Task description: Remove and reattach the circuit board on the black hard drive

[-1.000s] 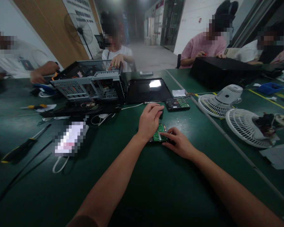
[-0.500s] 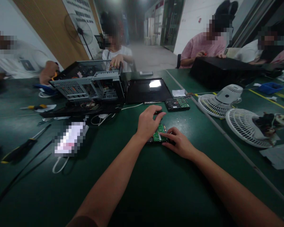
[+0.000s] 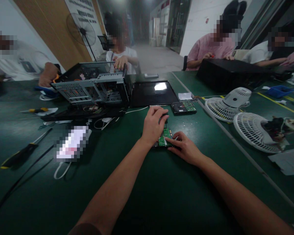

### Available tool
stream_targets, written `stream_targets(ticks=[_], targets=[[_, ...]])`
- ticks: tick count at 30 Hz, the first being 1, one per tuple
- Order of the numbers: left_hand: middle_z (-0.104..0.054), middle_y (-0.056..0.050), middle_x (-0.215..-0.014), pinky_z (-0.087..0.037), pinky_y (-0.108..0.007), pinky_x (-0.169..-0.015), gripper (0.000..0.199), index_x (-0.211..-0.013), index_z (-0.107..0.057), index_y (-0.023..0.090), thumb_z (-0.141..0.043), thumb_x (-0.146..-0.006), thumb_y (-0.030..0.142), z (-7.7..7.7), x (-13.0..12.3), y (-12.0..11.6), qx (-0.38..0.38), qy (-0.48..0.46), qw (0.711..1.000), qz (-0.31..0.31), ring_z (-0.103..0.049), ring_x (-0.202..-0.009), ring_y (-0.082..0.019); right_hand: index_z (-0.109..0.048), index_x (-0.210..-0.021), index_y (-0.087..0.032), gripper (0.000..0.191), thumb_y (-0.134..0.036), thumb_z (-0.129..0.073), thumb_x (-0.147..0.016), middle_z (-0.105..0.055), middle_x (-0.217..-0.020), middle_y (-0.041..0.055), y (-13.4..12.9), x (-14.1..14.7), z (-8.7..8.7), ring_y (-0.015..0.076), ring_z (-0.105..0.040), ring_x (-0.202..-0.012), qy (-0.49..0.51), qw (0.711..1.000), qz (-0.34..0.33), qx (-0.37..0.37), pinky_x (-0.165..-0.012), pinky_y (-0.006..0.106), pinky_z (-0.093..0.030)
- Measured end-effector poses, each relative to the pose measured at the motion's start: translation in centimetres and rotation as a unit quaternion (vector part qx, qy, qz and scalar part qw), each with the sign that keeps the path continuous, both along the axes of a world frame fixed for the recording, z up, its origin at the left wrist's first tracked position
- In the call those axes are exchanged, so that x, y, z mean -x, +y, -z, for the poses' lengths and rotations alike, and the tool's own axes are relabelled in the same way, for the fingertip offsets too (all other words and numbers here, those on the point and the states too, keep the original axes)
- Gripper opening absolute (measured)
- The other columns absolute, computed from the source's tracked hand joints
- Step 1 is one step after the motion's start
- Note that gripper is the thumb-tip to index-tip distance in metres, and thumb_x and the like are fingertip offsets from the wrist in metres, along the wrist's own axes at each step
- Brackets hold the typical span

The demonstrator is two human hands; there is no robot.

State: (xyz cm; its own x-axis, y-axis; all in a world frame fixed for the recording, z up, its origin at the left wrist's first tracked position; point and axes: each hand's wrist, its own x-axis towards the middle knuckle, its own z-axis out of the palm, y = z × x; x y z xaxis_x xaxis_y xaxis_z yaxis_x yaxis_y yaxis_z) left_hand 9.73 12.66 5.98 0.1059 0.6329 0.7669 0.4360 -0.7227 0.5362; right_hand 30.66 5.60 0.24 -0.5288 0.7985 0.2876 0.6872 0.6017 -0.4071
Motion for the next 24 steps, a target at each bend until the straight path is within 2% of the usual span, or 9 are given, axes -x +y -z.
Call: stream_targets(ticks=[4,9,13,18,21,24], targets=[[-0.063,-0.005,-0.107,-0.055,-0.037,-0.094,0.021,-0.112,-0.068,0.023,-0.065,-0.095,0.011,-0.26,0.13,0.02,-0.009,0.015,1.000,0.006,-0.063,-0.101,-0.018,-0.065,-0.138,-0.031,0.043,-0.039,-0.065,-0.095,-0.047,-0.137,0.0134,-0.15,0.24,-0.33,0.0229,-0.063,-0.095,0.002,1.000,0.014,-0.008,-0.087,0.049,-0.060],[-0.065,-0.006,-0.111,-0.055,-0.036,-0.097,0.024,-0.114,-0.067,0.021,-0.063,-0.095,0.008,-0.57,0.10,-0.24,-0.001,0.020,1.000,0.019,-0.064,-0.106,-0.018,-0.064,-0.138,-0.030,0.043,-0.037,-0.064,-0.096,-0.036,-0.159,0.0122,-0.22,0.39,-0.63,0.0243,-0.066,-0.100,-0.003,1.000,0.008,-0.003,-0.092,0.051,-0.059],[-0.068,-0.005,-0.112,-0.055,-0.036,-0.097,0.021,-0.113,-0.066,0.022,-0.065,-0.095,0.012,-0.70,-0.02,-0.47,0.003,0.013,1.000,0.021,-0.065,-0.107,-0.019,-0.063,-0.138,-0.029,0.043,-0.037,-0.064,-0.096,-0.039,-0.161,0.0124,-0.19,0.35,-0.53,0.0282,-0.067,-0.111,-0.008,1.000,0.010,0.001,-0.098,0.053,-0.057],[-0.071,-0.004,-0.109,-0.057,-0.035,-0.091,0.017,-0.110,-0.065,0.022,-0.069,-0.094,0.017,-0.50,-0.09,-0.51,0.009,0.000,1.000,0.021,-0.067,-0.101,-0.018,-0.062,-0.139,-0.028,0.042,-0.035,-0.063,-0.097,-0.042,-0.160,0.0123,-0.14,0.34,-0.48,0.0317,-0.057,-0.133,-0.004,1.000,0.002,0.009,-0.108,0.054,-0.050],[-0.072,-0.003,-0.107,-0.058,-0.034,-0.087,0.019,-0.110,-0.064,0.022,-0.072,-0.092,0.021,-0.27,-0.06,-0.43,0.015,-0.006,1.000,0.011,-0.068,-0.096,-0.017,-0.061,-0.139,-0.028,0.043,-0.035,-0.063,-0.097,-0.042,-0.160,0.0129,-0.14,0.34,-0.53,0.0320,-0.055,-0.136,-0.002,1.000,0.000,0.010,-0.109,0.054,-0.049],[-0.072,-0.003,-0.107,-0.058,-0.037,-0.090,0.018,-0.110,-0.064,0.023,-0.071,-0.094,0.020,-0.14,-0.02,-0.33,0.015,-0.004,1.000,0.013,-0.068,-0.099,-0.018,-0.061,-0.140,-0.029,0.044,-0.033,-0.065,-0.096,-0.042,-0.160,0.0120,-0.16,0.34,-0.58,0.0328,-0.053,-0.138,0.002,1.000,-0.002,0.005,-0.109,0.056,-0.049]])
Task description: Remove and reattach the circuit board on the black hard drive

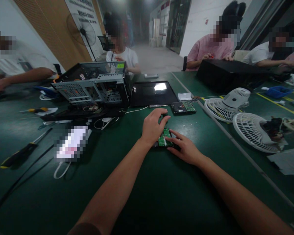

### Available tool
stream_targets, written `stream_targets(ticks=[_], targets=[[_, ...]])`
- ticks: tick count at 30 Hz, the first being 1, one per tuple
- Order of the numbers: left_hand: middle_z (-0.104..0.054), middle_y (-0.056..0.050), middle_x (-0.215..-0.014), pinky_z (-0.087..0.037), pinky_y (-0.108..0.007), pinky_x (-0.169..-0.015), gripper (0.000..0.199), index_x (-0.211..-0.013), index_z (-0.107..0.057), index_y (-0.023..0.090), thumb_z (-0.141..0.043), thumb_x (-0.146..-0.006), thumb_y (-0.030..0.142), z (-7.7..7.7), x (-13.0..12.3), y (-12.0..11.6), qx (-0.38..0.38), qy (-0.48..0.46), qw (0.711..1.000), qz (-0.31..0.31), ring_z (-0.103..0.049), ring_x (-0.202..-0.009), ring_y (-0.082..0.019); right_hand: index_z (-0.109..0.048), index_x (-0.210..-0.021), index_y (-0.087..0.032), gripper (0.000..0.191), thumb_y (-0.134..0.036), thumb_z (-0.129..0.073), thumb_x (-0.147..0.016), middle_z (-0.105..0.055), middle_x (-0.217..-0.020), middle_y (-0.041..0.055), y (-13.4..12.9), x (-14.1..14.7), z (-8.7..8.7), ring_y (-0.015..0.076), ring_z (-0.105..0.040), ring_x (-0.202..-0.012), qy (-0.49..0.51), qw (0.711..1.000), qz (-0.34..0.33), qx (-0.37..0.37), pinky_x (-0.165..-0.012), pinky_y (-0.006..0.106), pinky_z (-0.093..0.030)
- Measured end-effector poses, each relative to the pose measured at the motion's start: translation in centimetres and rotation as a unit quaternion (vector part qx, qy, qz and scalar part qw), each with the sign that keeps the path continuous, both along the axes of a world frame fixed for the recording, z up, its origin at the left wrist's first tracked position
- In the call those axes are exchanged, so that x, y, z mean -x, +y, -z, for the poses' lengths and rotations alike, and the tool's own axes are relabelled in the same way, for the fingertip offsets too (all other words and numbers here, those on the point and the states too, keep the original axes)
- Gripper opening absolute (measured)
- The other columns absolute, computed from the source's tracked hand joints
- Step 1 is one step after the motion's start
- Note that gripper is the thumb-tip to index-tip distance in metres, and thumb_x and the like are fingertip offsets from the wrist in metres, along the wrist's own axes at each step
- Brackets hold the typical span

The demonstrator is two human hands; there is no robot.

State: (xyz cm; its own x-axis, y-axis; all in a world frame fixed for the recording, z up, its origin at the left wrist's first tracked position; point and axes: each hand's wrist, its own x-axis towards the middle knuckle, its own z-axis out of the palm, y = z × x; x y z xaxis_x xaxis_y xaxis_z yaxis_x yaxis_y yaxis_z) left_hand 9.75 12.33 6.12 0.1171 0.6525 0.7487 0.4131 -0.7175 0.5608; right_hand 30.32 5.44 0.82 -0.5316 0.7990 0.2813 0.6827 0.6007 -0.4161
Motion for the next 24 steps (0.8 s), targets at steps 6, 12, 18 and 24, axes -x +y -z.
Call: stream_targets(ticks=[6,12,18,24], targets=[[-0.065,-0.005,-0.113,-0.057,-0.038,-0.093,0.015,-0.109,-0.066,0.024,-0.067,-0.095,0.018,-0.05,-0.03,0.00,-0.010,0.002,1.000,-0.016,-0.063,-0.106,-0.019,-0.063,-0.138,-0.029,0.045,-0.032,-0.069,-0.094,-0.044,-0.159,0.0136,0.02,0.02,-0.09,0.0350,-0.055,-0.136,0.000,1.000,0.003,-0.004,-0.107,0.059,-0.050],[-0.064,-0.004,-0.110,-0.057,-0.035,-0.090,0.020,-0.114,-0.066,0.024,-0.062,-0.097,0.015,-0.16,0.07,-0.03,0.003,0.018,1.000,-0.024,-0.064,-0.101,-0.018,-0.062,-0.139,-0.029,0.044,-0.033,-0.067,-0.095,-0.042,-0.160,0.0132,0.12,-0.06,-0.04,0.0335,-0.053,-0.138,0.003,1.000,-0.005,-0.003,-0.109,0.056,-0.049],[-0.068,-0.005,-0.113,-0.056,-0.034,-0.095,0.024,-0.117,-0.064,0.022,-0.059,-0.097,0.010,-0.43,0.10,-0.15,0.000,0.027,1.000,-0.012,-0.065,-0.107,-0.018,-0.063,-0.139,-0.028,0.044,-0.036,-0.065,-0.096,-0.040,-0.160,0.0150,-0.06,0.11,-0.07,0.0275,-0.068,-0.110,-0.003,1.000,0.017,0.007,-0.097,0.052,-0.057],[-0.070,-0.004,-0.109,-0.059,-0.033,-0.087,0.014,-0.111,-0.063,0.023,-0.064,-0.097,0.020,0.05,0.00,0.02,0.011,0.001,1.000,-0.007,-0.068,-0.099,-0.017,-0.063,-0.139,-0.031,0.044,-0.034,-0.066,-0.095,-0.044,-0.158,0.0129,-0.03,0.06,-0.21,0.0314,-0.064,-0.123,0.005,1.000,0.008,0.007,-0.101,0.054,-0.056]])
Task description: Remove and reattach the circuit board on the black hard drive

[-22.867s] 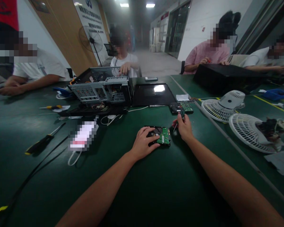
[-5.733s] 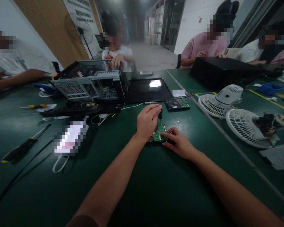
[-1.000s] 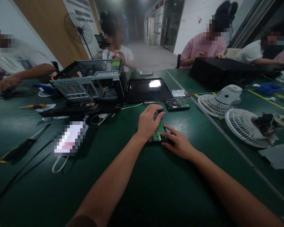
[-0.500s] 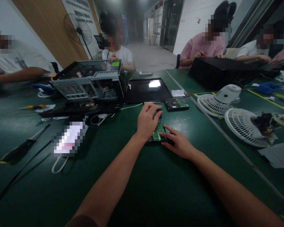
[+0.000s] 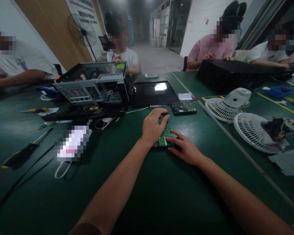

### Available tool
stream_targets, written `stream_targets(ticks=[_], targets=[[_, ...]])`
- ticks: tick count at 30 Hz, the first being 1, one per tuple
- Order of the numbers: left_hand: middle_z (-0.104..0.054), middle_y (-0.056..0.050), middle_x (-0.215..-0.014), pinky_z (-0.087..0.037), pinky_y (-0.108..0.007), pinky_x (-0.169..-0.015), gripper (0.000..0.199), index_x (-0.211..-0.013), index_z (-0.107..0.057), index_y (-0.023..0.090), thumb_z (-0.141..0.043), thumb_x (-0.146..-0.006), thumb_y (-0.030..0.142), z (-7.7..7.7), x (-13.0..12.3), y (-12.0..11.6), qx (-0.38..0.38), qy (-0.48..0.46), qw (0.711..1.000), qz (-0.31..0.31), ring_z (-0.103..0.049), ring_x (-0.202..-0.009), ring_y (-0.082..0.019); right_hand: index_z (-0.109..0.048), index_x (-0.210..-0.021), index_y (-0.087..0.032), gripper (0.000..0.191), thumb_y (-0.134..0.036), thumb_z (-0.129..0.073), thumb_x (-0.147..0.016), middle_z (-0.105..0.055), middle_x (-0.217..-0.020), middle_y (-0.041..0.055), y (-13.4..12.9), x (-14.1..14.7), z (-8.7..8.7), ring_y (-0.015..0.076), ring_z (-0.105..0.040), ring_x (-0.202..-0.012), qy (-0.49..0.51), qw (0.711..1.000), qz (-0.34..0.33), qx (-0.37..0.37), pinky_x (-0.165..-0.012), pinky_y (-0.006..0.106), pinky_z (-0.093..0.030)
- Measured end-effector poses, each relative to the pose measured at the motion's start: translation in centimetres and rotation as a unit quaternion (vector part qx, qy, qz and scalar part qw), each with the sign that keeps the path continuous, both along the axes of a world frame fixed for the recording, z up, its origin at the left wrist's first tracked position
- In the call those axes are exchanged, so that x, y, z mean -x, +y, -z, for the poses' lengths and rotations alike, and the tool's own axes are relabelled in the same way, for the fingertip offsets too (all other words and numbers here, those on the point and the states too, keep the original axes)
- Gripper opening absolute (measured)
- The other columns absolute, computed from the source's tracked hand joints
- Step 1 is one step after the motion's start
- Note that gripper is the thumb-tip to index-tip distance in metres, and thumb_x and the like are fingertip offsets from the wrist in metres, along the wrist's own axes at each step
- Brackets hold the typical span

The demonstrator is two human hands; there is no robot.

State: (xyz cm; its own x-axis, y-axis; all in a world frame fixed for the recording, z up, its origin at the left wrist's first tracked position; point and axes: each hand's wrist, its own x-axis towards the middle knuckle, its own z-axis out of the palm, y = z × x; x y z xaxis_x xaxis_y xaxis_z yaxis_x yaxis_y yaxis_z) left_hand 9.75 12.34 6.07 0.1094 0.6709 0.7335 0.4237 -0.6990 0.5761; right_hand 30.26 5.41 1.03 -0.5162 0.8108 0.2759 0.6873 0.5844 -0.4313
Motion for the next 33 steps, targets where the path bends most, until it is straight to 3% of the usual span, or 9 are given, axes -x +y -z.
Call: stream_targets(ticks=[5,14,21,33], targets=[[-0.071,-0.003,-0.106,-0.060,-0.034,-0.083,0.015,-0.109,-0.062,0.024,-0.068,-0.096,0.023,0.28,0.02,0.23,0.011,-0.010,1.000,-0.001,-0.069,-0.094,-0.018,-0.063,-0.139,-0.030,0.045,-0.033,-0.068,-0.094,-0.046,-0.158,0.0132,0.00,-0.09,0.10,0.0348,-0.056,-0.135,0.002,1.000,-0.001,-0.006,-0.106,0.059,-0.052],[-0.070,-0.004,-0.109,-0.060,-0.035,-0.086,0.016,-0.111,-0.061,0.024,-0.064,-0.097,0.019,0.22,0.00,0.17,0.013,-0.003,1.000,0.008,-0.068,-0.097,-0.018,-0.062,-0.140,-0.029,0.045,-0.034,-0.067,-0.095,-0.044,-0.159,0.0129,0.10,-0.23,0.36,0.0340,-0.054,-0.137,-0.002,1.000,-0.005,0.001,-0.109,0.058,-0.049],[-0.065,-0.006,-0.113,-0.058,-0.037,-0.091,0.013,-0.108,-0.062,0.023,-0.064,-0.097,0.018,-0.15,0.05,0.11,-0.009,0.008,1.000,-0.008,-0.063,-0.108,-0.020,-0.062,-0.140,-0.031,0.044,-0.035,-0.065,-0.096,-0.043,-0.159,0.0126,0.06,-0.09,0.33,0.0305,-0.065,-0.121,-0.003,1.000,0.001,0.000,-0.102,0.055,-0.055],[-0.067,-0.003,-0.101,-0.058,-0.033,-0.081,0.011,-0.100,-0.064,0.022,-0.072,-0.093,0.025,-0.36,0.17,0.02,-0.009,-0.004,1.000,-0.007,-0.065,-0.095,-0.018,-0.062,-0.139,-0.031,0.044,-0.035,-0.065,-0.096,-0.043,-0.158,0.0120,0.03,0.00,0.02,0.0291,-0.065,-0.116,-0.003,1.000,0.004,0.005,-0.099,0.053,-0.056]])
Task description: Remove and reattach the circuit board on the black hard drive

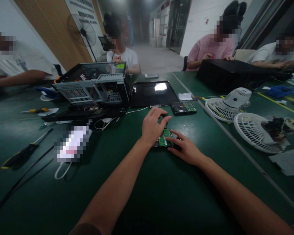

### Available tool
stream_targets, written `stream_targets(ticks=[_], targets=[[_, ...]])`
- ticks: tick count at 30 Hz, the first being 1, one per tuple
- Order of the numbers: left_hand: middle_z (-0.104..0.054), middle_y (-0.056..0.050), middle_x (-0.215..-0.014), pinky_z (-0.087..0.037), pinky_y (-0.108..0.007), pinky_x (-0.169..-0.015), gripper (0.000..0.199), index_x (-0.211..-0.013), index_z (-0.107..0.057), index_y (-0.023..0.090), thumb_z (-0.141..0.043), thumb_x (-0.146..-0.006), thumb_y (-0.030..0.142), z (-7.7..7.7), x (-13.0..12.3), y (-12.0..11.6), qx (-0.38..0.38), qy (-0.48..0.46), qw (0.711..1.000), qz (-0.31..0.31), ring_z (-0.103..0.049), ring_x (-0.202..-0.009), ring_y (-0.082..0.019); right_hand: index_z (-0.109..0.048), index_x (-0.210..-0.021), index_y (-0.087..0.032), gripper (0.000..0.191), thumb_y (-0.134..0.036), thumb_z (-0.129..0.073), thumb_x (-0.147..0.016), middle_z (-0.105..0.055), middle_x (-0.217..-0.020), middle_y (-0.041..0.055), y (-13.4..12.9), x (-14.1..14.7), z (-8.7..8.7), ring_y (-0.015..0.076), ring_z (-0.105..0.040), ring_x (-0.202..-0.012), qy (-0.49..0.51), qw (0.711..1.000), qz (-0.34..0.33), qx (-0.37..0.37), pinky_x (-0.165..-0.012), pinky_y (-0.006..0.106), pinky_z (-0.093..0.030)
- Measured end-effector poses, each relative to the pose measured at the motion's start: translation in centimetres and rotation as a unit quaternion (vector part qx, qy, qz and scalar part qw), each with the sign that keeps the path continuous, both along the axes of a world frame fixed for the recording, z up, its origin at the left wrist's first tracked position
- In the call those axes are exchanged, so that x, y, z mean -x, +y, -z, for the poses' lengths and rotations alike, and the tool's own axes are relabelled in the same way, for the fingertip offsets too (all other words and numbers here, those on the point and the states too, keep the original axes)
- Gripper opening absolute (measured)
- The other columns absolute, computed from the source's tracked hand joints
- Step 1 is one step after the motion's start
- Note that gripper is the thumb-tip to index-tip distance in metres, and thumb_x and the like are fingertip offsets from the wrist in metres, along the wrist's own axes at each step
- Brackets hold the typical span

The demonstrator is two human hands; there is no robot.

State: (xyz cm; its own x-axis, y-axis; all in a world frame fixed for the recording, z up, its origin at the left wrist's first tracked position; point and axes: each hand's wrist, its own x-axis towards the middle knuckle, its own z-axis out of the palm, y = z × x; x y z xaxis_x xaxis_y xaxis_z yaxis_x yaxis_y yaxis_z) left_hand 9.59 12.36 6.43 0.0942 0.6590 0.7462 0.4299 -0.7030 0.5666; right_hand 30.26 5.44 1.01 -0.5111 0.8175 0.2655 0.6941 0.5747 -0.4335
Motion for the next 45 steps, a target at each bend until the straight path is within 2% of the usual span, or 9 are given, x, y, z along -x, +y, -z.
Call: stream_targets(ticks=[3,7,10,15,21,29,33,40,45], targets=[[-0.070,-0.003,-0.106,-0.058,-0.037,-0.089,0.010,-0.105,-0.064,0.023,-0.067,-0.096,0.021,0.10,0.06,0.12,0.001,0.008,1.000,0.013,-0.067,-0.100,-0.019,-0.062,-0.140,-0.032,0.044,-0.035,-0.065,-0.096,-0.043,-0.158,0.0117,-0.02,0.01,-0.08,0.0280,-0.066,-0.113,-0.001,1.000,-0.001,0.002,-0.097,0.053,-0.057],[-0.071,-0.005,-0.115,-0.057,-0.041,-0.097,0.021,-0.117,-0.062,0.024,-0.062,-0.098,0.017,0.15,0.00,0.08,0.009,0.021,0.999,0.030,-0.068,-0.108,-0.020,-0.061,-0.140,-0.032,0.045,-0.035,-0.065,-0.096,-0.043,-0.158,0.0115,-0.05,0.01,-0.25,0.0269,-0.067,-0.110,-0.003,1.000,-0.001,0.004,-0.096,0.052,-0.057],[-0.072,-0.005,-0.116,-0.057,-0.041,-0.096,0.023,-0.117,-0.062,0.025,-0.067,-0.095,0.019,0.20,-0.08,0.06,0.012,0.014,0.999,0.029,-0.069,-0.107,-0.021,-0.062,-0.139,-0.032,0.044,-0.035,-0.065,-0.096,-0.044,-0.157,0.0119,-0.04,-0.01,-0.21,0.0267,-0.067,-0.110,0.000,1.000,0.000,0.001,-0.096,0.051,-0.058],[-0.070,-0.005,-0.112,-0.058,-0.040,-0.092,0.019,-0.106,-0.063,0.023,-0.074,-0.091,0.023,0.16,-0.07,0.09,-0.001,0.002,1.000,0.005,-0.067,-0.107,-0.021,-0.062,-0.140,-0.030,0.044,-0.036,-0.065,-0.096,-0.043,-0.157,0.0124,0.02,-0.08,0.12,0.0265,-0.066,-0.110,0.001,1.000,-0.003,-0.001,-0.097,0.051,-0.057],[-0.066,-0.003,-0.102,-0.058,-0.032,-0.080,0.013,-0.101,-0.064,0.022,-0.073,-0.092,0.021,-0.21,0.03,-0.16,-0.003,0.007,1.000,-0.022,-0.065,-0.092,-0.017,-0.062,-0.140,-0.031,0.044,-0.037,-0.065,-0.096,-0.043,-0.157,0.0114,0.03,-0.08,0.09,0.0266,-0.066,-0.110,0.001,1.000,-0.002,-0.001,-0.098,0.051,-0.056],[-0.071,-0.004,-0.105,-0.058,-0.035,-0.087,0.019,-0.110,-0.065,0.020,-0.072,-0.093,0.023,0.20,-0.01,0.00,-0.006,-0.002,1.000,-0.004,-0.069,-0.093,-0.017,-0.062,-0.139,-0.031,0.044,-0.037,-0.065,-0.096,-0.044,-0.156,0.0116,0.03,-0.08,0.15,0.0262,-0.066,-0.108,0.001,1.000,-0.003,0.000,-0.097,0.050,-0.057],[-0.069,-0.004,-0.108,-0.058,-0.035,-0.091,0.014,-0.108,-0.067,0.022,-0.069,-0.095,0.020,0.18,-0.11,-0.02,-0.019,-0.011,1.000,0.009,-0.067,-0.101,-0.017,-0.062,-0.140,-0.031,0.044,-0.037,-0.065,-0.096,-0.043,-0.157,0.0118,0.00,-0.07,0.17,0.0266,-0.065,-0.109,0.001,1.000,-0.002,-0.002,-0.097,0.051,-0.057],[-0.064,-0.004,-0.106,-0.058,-0.033,-0.086,0.017,-0.111,-0.068,0.023,-0.067,-0.095,0.018,-0.03,-0.04,-0.18,-0.005,0.004,1.000,-0.011,-0.064,-0.097,-0.017,-0.062,-0.140,-0.030,0.044,-0.036,-0.064,-0.096,-0.043,-0.157,0.0112,0.08,-0.10,0.22,0.0255,-0.065,-0.109,0.002,1.000,-0.005,0.001,-0.099,0.050,-0.056],[-0.067,-0.003,-0.101,-0.057,-0.034,-0.087,0.008,-0.102,-0.068,0.022,-0.070,-0.094,0.024,-0.24,-0.09,-0.31,-0.005,0.001,1.000,-0.007,-0.064,-0.098,-0.018,-0.061,-0.140,-0.031,0.045,-0.036,-0.065,-0.096,-0.043,-0.157,0.0117,0.08,-0.12,0.23,0.0259,-0.066,-0.109,0.000,1.000,-0.004,0.001,-0.098,0.051,-0.056]])
